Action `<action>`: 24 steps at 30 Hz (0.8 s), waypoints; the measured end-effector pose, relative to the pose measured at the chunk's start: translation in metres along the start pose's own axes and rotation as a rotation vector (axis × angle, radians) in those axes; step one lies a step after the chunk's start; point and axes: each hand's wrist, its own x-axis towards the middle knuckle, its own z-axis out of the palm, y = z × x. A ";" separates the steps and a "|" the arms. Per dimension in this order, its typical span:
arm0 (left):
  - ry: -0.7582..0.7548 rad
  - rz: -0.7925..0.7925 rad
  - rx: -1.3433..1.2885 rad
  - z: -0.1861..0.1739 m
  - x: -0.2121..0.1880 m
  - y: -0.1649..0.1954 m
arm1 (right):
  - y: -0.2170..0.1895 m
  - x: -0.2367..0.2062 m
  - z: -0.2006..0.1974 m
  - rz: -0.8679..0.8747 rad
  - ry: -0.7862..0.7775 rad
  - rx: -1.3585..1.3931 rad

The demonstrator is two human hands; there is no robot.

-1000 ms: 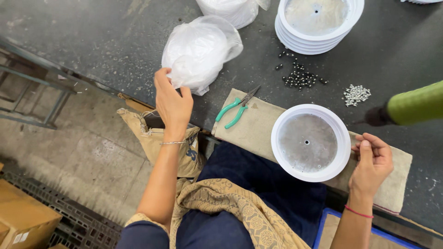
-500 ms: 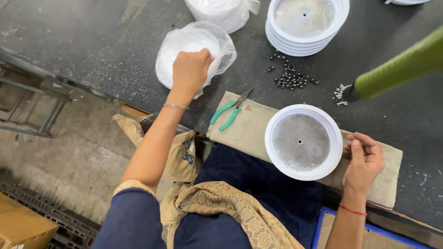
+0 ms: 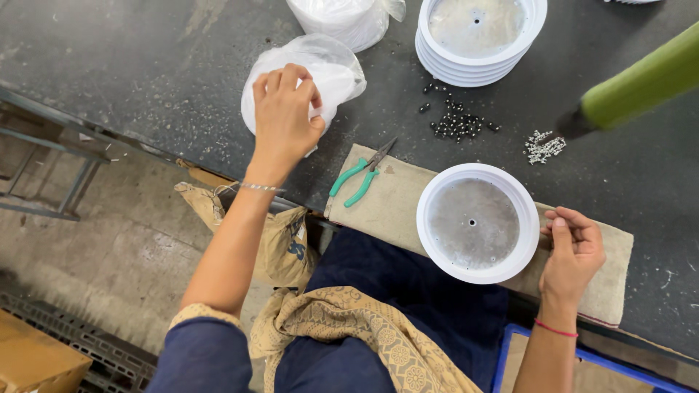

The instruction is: The person assembles round white LED ceiling light fixtures at a workbench. They pick up a round housing, fit small black terminal components into its center, drive screws with a green electric screwdriver, press a diffuser cover onto the housing, and place finished fixtures onto a stack.

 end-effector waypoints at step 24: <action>-0.089 -0.477 -1.498 -0.037 -0.088 0.092 | -0.099 -0.084 0.102 0.006 -0.399 -0.073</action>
